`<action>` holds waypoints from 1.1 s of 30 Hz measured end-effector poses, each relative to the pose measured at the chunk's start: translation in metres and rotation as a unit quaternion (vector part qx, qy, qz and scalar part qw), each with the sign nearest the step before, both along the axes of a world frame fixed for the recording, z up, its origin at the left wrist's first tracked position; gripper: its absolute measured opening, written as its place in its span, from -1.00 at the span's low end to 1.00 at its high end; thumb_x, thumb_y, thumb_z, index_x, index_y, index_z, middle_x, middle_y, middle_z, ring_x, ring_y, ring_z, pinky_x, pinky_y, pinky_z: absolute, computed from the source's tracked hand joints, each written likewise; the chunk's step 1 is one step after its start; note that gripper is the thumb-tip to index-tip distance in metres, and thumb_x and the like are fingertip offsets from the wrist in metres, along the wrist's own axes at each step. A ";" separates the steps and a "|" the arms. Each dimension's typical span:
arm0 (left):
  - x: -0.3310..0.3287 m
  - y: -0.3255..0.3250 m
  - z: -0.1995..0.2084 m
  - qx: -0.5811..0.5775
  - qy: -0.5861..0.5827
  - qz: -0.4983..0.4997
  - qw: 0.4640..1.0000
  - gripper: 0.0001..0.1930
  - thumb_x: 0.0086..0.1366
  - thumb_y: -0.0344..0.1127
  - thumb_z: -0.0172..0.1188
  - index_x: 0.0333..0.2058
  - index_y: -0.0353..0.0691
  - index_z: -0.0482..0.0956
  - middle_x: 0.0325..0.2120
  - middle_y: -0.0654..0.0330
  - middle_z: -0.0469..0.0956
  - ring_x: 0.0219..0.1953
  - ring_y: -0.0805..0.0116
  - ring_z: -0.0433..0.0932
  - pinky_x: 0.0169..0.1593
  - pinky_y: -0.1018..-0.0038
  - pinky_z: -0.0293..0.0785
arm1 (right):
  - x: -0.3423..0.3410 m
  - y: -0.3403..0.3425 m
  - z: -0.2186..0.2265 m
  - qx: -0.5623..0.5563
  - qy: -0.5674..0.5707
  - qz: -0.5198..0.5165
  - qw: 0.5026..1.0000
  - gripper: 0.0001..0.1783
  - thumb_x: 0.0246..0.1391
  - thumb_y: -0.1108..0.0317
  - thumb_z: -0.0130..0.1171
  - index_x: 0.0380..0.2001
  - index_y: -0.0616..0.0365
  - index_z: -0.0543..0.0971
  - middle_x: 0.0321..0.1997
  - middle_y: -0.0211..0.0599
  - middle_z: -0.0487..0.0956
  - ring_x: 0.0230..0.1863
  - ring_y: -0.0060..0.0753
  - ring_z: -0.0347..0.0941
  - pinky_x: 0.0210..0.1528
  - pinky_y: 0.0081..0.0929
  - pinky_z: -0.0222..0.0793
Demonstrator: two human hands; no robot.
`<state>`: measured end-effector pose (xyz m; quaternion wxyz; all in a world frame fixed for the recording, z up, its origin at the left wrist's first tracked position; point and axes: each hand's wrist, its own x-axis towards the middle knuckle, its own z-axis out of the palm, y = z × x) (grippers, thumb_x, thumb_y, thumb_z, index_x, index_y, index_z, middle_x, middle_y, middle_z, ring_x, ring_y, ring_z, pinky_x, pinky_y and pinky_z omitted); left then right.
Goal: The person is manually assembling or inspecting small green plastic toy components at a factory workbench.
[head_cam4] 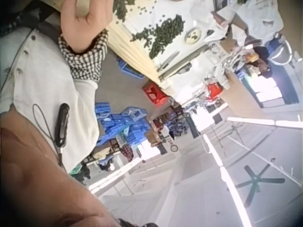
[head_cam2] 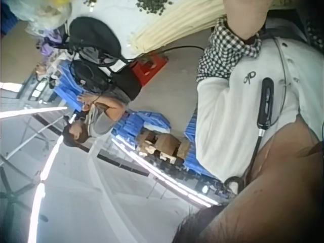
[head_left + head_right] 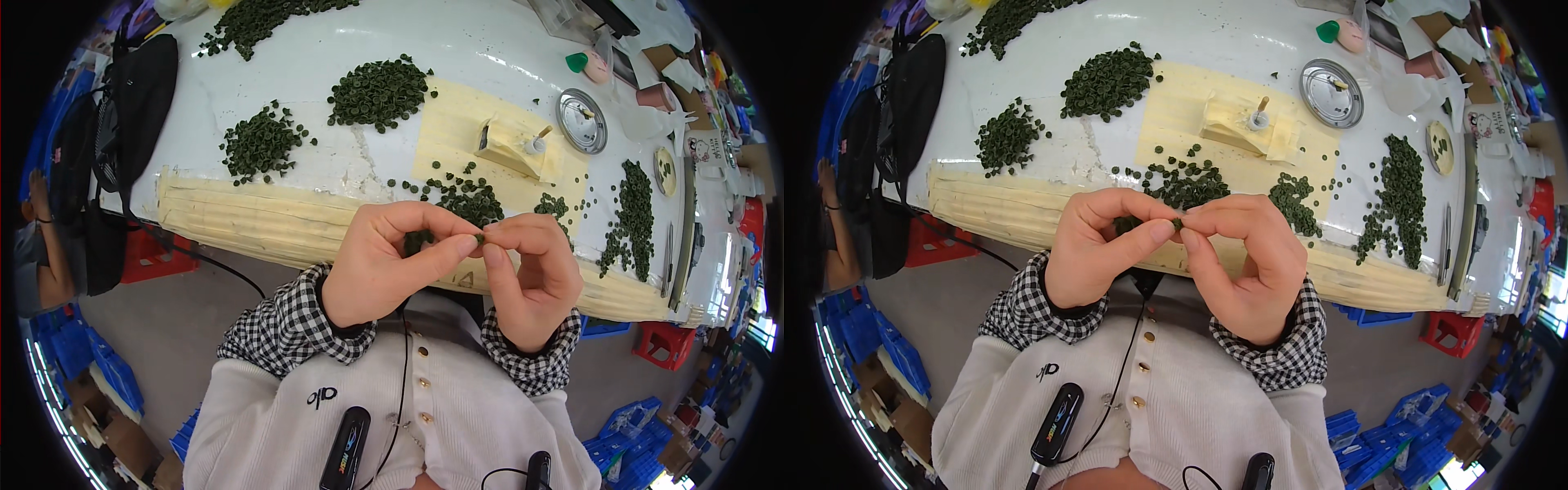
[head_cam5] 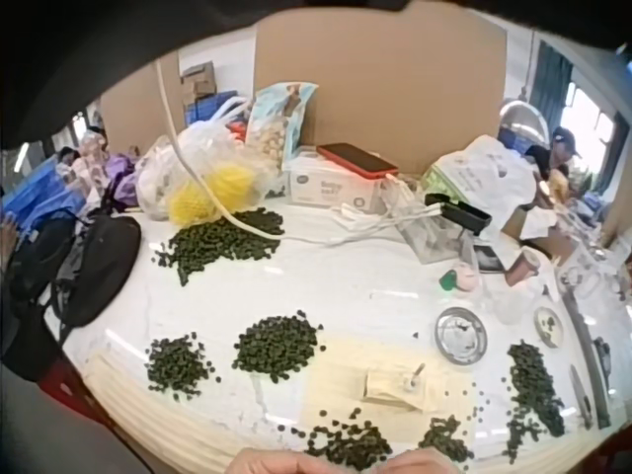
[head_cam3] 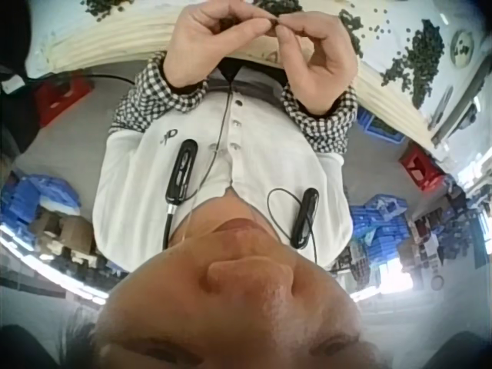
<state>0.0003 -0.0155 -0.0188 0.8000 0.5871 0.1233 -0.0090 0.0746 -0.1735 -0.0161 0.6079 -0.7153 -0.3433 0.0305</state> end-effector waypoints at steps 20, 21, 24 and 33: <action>-0.004 0.000 -0.008 0.041 -0.050 -0.002 0.998 -0.92 0.13 -0.55 0.19 -0.36 -0.34 0.55 -0.45 0.29 0.55 -0.48 0.68 0.30 -0.39 0.68 0.26 | 0.000 -0.002 -0.006 0.037 0.135 0.061 0.988 -0.83 -0.09 0.66 0.14 -0.36 0.29 0.47 -0.28 -0.24 0.49 -0.23 -0.48 0.43 -0.14 -0.57 0.33; -0.004 0.000 -0.008 0.040 -0.052 -0.003 0.998 -0.92 0.13 -0.55 0.19 -0.36 -0.34 0.56 -0.46 0.29 0.55 -0.48 0.69 0.30 -0.40 0.68 0.26 | 0.000 -0.002 -0.005 0.045 0.152 0.063 0.985 -0.83 -0.09 0.66 0.13 -0.35 0.29 0.47 -0.29 -0.24 0.49 -0.23 -0.48 0.43 -0.13 -0.58 0.33; -0.005 -0.001 -0.010 0.037 -0.054 0.008 0.998 -0.92 0.13 -0.53 0.20 -0.36 -0.34 0.57 -0.50 0.34 0.52 -0.52 0.73 0.28 -0.46 0.71 0.22 | -0.001 -0.001 -0.003 0.054 0.213 0.065 0.973 -0.83 -0.07 0.66 0.13 -0.34 0.29 0.47 -0.29 -0.26 0.49 -0.22 -0.50 0.42 -0.12 -0.59 0.32; -0.006 -0.002 -0.002 0.028 -0.023 0.001 0.999 -0.90 0.15 -0.55 0.17 -0.32 -0.36 0.57 -0.44 0.26 0.57 -0.48 0.70 0.34 -0.41 0.73 0.29 | -0.003 -0.001 -0.001 0.052 0.232 0.057 0.970 -0.83 -0.03 0.66 0.12 -0.31 0.33 0.47 -0.28 -0.25 0.48 -0.28 -0.54 0.46 -0.16 -0.63 0.40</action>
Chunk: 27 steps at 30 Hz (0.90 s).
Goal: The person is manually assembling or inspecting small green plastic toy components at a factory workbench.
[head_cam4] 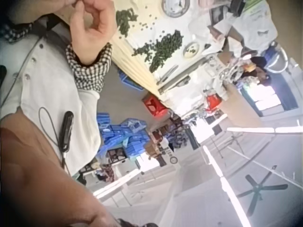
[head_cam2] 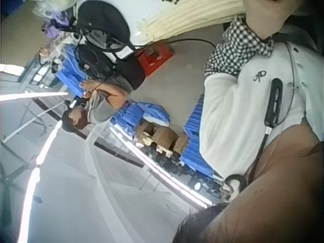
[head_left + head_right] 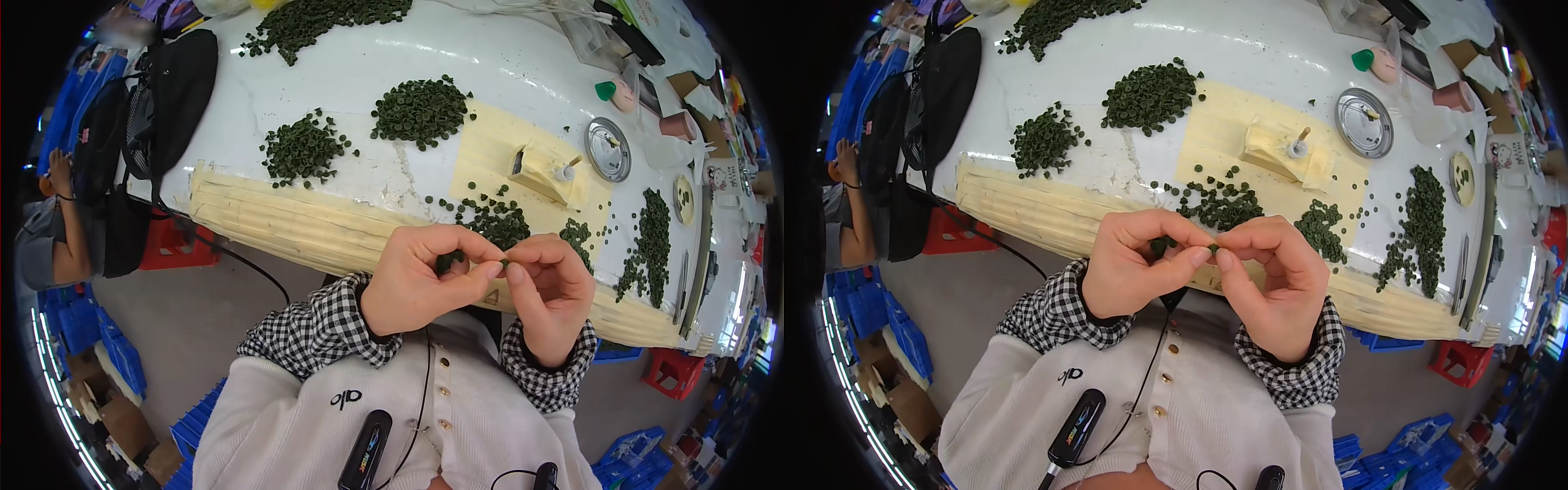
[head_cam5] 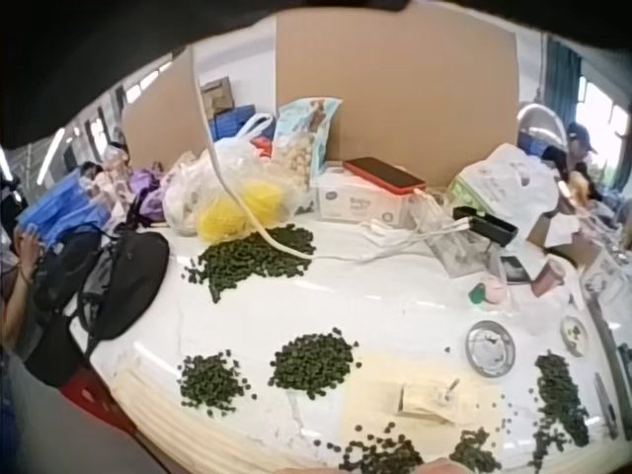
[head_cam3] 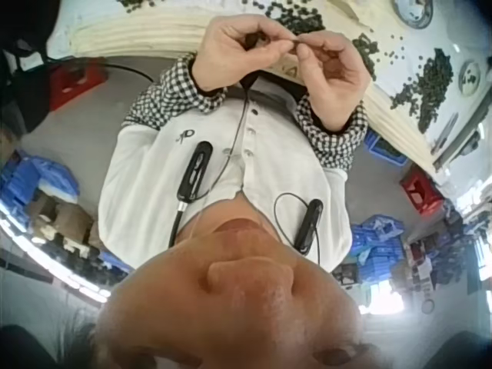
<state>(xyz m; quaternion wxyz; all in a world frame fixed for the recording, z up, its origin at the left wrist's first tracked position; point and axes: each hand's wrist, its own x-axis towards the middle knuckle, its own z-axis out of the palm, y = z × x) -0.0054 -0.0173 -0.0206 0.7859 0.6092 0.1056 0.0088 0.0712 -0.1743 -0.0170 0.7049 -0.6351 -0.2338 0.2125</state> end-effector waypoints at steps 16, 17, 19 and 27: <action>0.016 0.010 -0.002 0.398 -0.085 0.086 0.909 -0.91 0.05 -0.55 0.23 -0.40 -0.35 0.59 -0.76 0.34 0.10 -0.70 0.58 0.09 -0.57 0.61 0.11 | 0.029 -0.029 0.004 -0.211 -0.256 -0.184 0.925 -0.88 -0.12 0.59 0.24 -0.44 0.29 0.54 -0.44 -0.32 0.51 -0.37 -0.48 0.40 -0.31 -0.61 0.31; 0.017 0.009 -0.002 0.398 -0.082 0.090 0.909 -0.91 0.05 -0.55 0.23 -0.41 -0.34 0.58 -0.76 0.36 0.10 -0.71 0.59 0.08 -0.57 0.62 0.09 | 0.031 -0.031 0.006 -0.244 -0.303 -0.170 0.905 -0.88 -0.15 0.58 0.26 -0.47 0.27 0.54 -0.46 -0.32 0.50 -0.38 -0.43 0.38 -0.33 -0.58 0.29; 0.017 0.008 -0.001 0.401 -0.074 0.099 0.908 -0.93 0.07 -0.55 0.23 -0.42 -0.34 0.58 -0.75 0.40 0.10 -0.71 0.60 0.07 -0.57 0.64 0.06 | 0.033 -0.032 0.008 -0.291 -0.365 -0.139 0.874 -0.88 -0.20 0.58 0.27 -0.51 0.24 0.54 -0.49 -0.32 0.48 -0.39 -0.35 0.33 -0.35 -0.52 0.26; 0.016 0.020 0.015 -0.229 0.057 0.121 0.964 -0.78 0.31 -0.44 -0.07 -0.08 -0.31 0.37 -0.55 0.37 0.27 -0.58 0.61 0.15 -0.51 0.68 0.08 | 0.033 -0.025 0.008 -0.381 -0.467 -0.061 0.796 -0.86 -0.20 0.48 0.25 -0.49 0.18 0.51 -0.46 -0.34 0.42 -0.30 -0.23 0.29 -0.19 -0.34 0.19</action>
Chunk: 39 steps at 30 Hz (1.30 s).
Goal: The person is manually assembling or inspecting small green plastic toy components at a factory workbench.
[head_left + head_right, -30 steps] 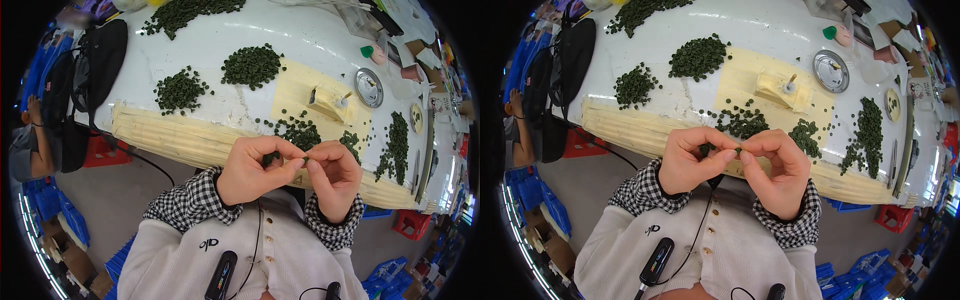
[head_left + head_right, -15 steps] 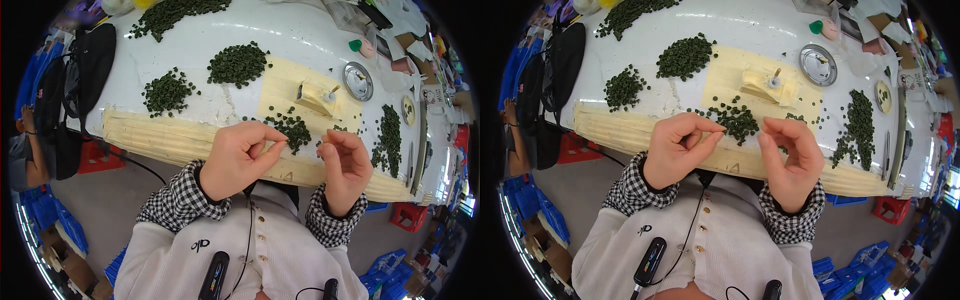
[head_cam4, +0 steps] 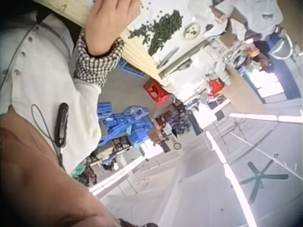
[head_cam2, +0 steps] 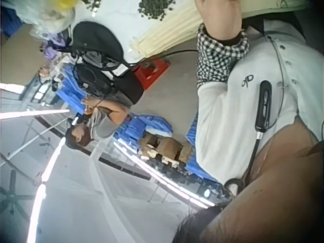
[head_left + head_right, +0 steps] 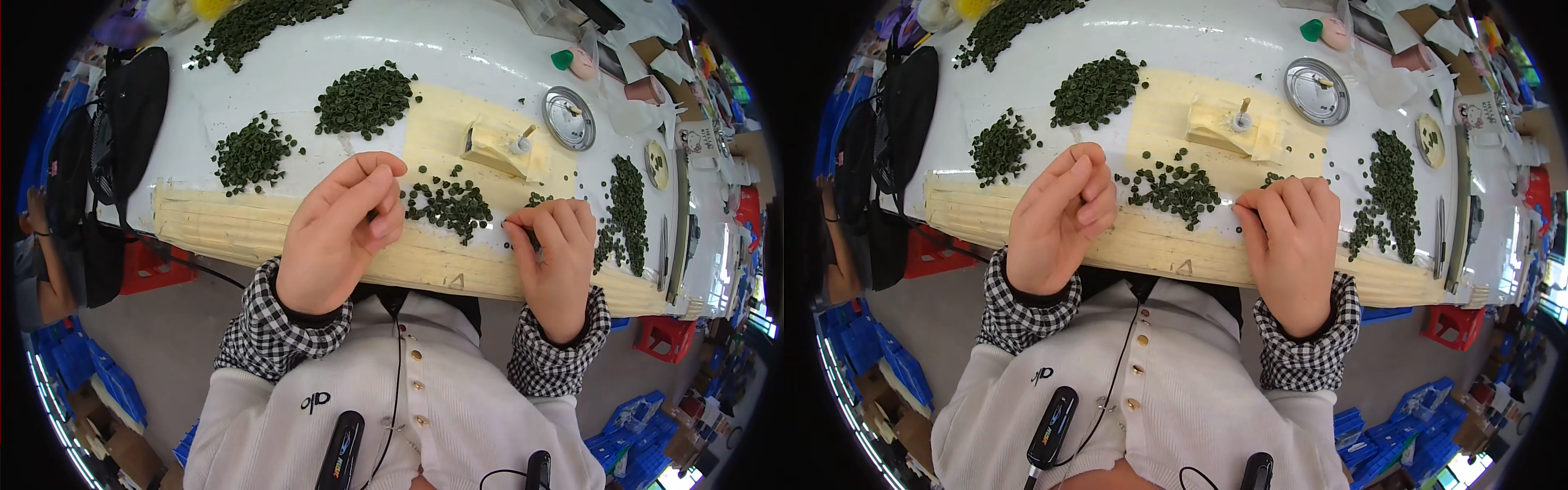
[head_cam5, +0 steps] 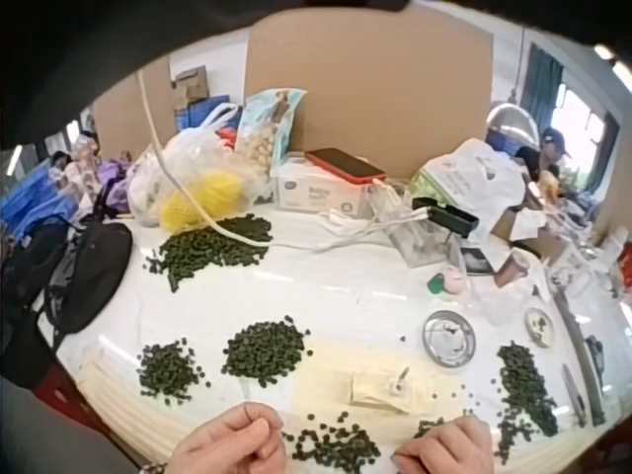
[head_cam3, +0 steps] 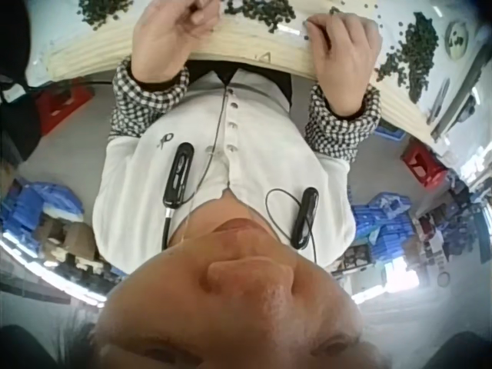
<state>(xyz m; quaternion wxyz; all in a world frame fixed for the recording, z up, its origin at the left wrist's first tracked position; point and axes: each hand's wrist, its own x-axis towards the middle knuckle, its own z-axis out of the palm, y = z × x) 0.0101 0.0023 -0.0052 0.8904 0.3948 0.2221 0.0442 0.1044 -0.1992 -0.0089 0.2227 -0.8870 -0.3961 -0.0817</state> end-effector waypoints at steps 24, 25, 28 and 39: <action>-0.006 -0.011 -0.012 -0.157 -0.027 -0.125 0.979 -0.76 0.36 -0.33 -0.06 -0.10 -0.33 0.42 -0.39 0.30 0.40 -0.46 0.62 0.22 -0.38 0.70 0.23 | -0.022 0.025 0.000 0.283 0.247 0.069 0.924 -0.95 0.02 0.53 0.08 -0.43 0.25 0.42 -0.44 -0.27 0.39 -0.40 -0.36 0.26 -0.32 -0.53 0.23; -0.006 -0.010 -0.014 -0.183 -0.032 -0.128 0.974 -0.76 0.35 -0.34 -0.03 -0.10 -0.34 0.43 -0.37 0.28 0.43 -0.45 0.62 0.25 -0.36 0.70 0.25 | -0.023 0.026 0.001 0.286 0.253 0.070 0.922 -0.95 0.02 0.53 0.08 -0.43 0.25 0.42 -0.44 -0.27 0.39 -0.40 -0.36 0.26 -0.32 -0.53 0.23; -0.006 -0.008 -0.017 -0.228 -0.034 -0.131 0.964 -0.77 0.32 -0.35 0.03 -0.11 -0.34 0.46 -0.32 0.24 0.51 -0.42 0.62 0.33 -0.32 0.69 0.30 | -0.024 0.028 0.001 0.290 0.265 0.076 0.916 -0.95 0.02 0.52 0.08 -0.43 0.24 0.42 -0.44 -0.27 0.39 -0.40 -0.36 0.26 -0.32 -0.54 0.23; -0.008 -0.011 -0.021 -0.225 -0.055 -0.124 0.965 -0.77 0.35 -0.28 0.00 -0.15 -0.29 0.49 -0.39 0.28 0.51 -0.54 0.66 0.23 -0.47 0.76 0.21 | -0.028 0.031 -0.002 0.322 0.346 0.073 0.878 -0.94 0.08 0.48 0.04 -0.40 0.24 0.41 -0.41 -0.31 0.35 -0.40 -0.47 0.24 -0.30 -0.60 0.20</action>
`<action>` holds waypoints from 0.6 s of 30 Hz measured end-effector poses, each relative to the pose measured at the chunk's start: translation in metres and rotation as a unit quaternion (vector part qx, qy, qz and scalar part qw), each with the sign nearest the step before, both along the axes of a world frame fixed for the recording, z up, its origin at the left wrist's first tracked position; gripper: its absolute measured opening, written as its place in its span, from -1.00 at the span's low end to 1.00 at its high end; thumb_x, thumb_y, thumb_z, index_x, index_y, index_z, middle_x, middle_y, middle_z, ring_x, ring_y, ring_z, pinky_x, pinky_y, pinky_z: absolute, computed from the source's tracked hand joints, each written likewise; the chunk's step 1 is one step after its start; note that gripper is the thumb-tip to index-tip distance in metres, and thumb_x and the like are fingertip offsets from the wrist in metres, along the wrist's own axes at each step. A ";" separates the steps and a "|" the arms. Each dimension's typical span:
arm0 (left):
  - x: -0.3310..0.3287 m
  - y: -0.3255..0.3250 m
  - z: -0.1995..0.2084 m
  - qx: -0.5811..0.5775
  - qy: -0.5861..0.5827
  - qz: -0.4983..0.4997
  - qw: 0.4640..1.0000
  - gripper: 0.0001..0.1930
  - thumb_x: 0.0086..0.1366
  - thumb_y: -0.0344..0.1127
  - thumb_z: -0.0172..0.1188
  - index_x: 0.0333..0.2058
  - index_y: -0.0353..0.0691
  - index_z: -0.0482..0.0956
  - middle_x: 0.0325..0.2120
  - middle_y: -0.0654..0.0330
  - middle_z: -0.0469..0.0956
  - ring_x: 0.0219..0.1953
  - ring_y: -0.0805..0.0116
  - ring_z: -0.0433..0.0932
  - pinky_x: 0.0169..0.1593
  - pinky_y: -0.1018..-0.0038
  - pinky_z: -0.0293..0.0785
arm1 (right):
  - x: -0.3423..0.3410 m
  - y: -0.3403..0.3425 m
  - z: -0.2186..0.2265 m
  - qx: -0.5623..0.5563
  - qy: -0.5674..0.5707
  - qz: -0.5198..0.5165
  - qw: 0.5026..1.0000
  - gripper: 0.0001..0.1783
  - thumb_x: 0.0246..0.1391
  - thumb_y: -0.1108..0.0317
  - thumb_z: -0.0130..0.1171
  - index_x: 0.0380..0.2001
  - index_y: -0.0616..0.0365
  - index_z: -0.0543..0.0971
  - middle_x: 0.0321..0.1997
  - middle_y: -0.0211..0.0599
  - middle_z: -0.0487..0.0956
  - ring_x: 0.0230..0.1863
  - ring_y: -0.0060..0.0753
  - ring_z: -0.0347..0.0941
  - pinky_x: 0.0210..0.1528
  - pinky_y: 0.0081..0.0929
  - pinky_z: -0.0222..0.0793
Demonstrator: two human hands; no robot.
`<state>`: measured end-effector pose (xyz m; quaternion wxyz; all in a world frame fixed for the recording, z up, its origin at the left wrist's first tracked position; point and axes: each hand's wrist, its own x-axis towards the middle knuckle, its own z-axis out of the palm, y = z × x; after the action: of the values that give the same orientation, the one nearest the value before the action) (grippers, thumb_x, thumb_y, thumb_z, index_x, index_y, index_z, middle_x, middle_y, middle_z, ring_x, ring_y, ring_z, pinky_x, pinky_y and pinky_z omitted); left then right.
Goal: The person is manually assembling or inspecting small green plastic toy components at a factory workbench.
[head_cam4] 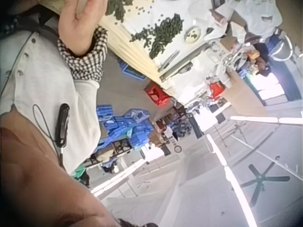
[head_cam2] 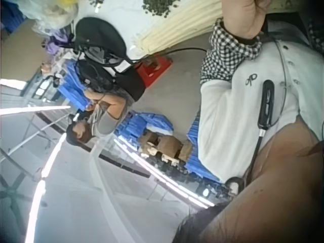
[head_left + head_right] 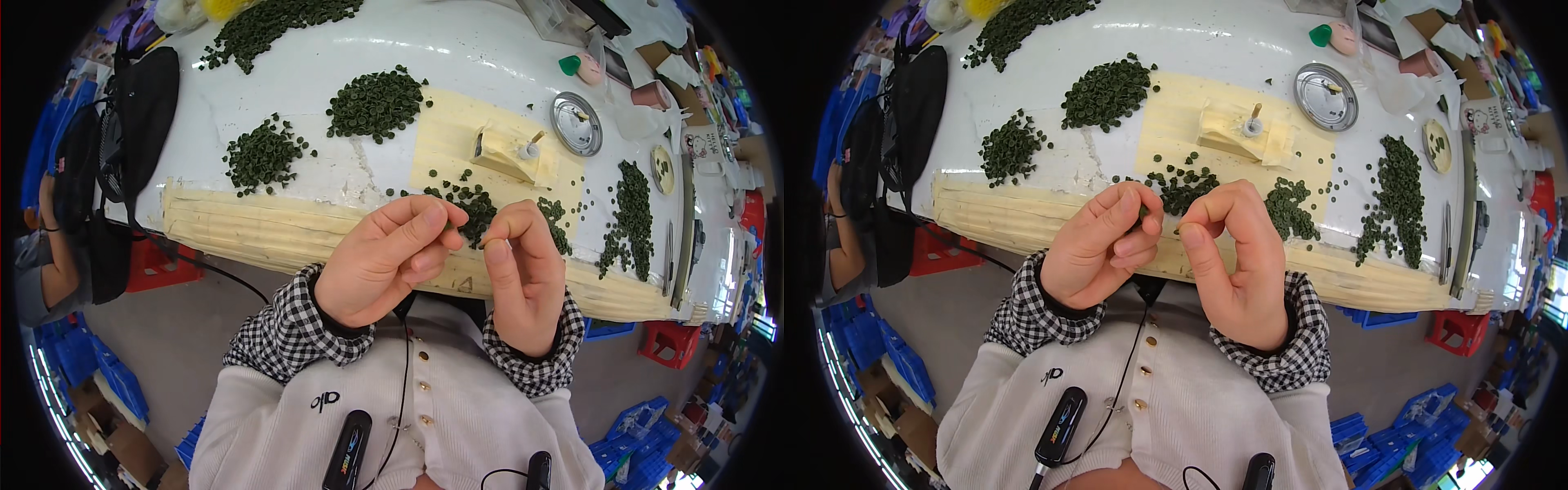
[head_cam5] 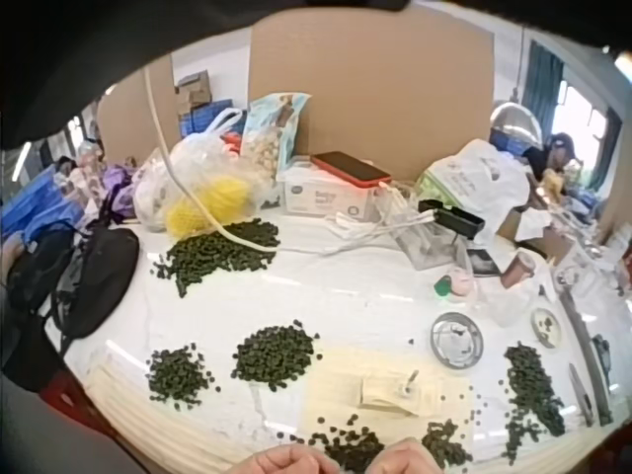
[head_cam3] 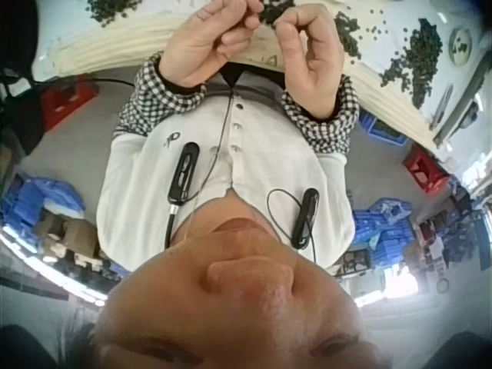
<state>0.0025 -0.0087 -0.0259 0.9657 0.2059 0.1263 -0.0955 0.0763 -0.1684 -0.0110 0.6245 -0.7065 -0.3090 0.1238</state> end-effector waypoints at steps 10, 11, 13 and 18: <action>0.000 -0.002 0.005 0.096 0.006 0.000 0.995 -0.81 0.35 -0.33 -0.01 -0.18 -0.30 0.47 -0.40 0.26 0.53 -0.63 0.70 0.12 -0.54 0.74 0.10 | -0.002 0.003 -0.003 0.017 0.022 -0.001 1.000 -0.93 0.09 0.46 0.05 -0.40 0.24 0.42 -0.42 -0.33 0.35 -0.42 -0.50 0.22 -0.31 -0.62 0.19; -0.001 -0.003 0.003 0.096 0.004 0.007 0.995 -0.81 0.34 -0.34 0.00 -0.17 -0.31 0.48 -0.42 0.25 0.54 -0.63 0.70 0.13 -0.55 0.75 0.10 | -0.001 0.004 -0.003 0.019 0.018 0.000 1.000 -0.93 0.09 0.46 0.06 -0.40 0.24 0.42 -0.42 -0.33 0.35 -0.42 -0.50 0.22 -0.31 -0.62 0.19; -0.001 -0.004 0.004 0.106 0.004 0.008 0.994 -0.82 0.34 -0.34 0.01 -0.19 -0.31 0.49 -0.44 0.25 0.54 -0.64 0.70 0.14 -0.55 0.75 0.10 | -0.001 0.004 -0.004 0.018 0.006 0.001 1.000 -0.93 0.08 0.46 0.06 -0.40 0.24 0.43 -0.41 -0.33 0.36 -0.42 -0.50 0.23 -0.32 -0.62 0.20; -0.001 -0.002 0.005 0.158 0.017 -0.013 0.987 -0.80 0.34 -0.28 0.01 -0.28 -0.31 0.49 -0.50 0.23 0.52 -0.64 0.69 0.11 -0.55 0.72 0.09 | 0.000 0.004 -0.004 0.007 -0.026 -0.005 1.000 -0.94 0.05 0.48 0.08 -0.40 0.23 0.43 -0.41 -0.31 0.37 -0.41 -0.47 0.24 -0.34 -0.60 0.21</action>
<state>0.0014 -0.0106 -0.0208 0.9175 0.3556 0.1539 -0.0901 0.0762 -0.1641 -0.0154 0.6220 -0.7064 -0.3227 0.0997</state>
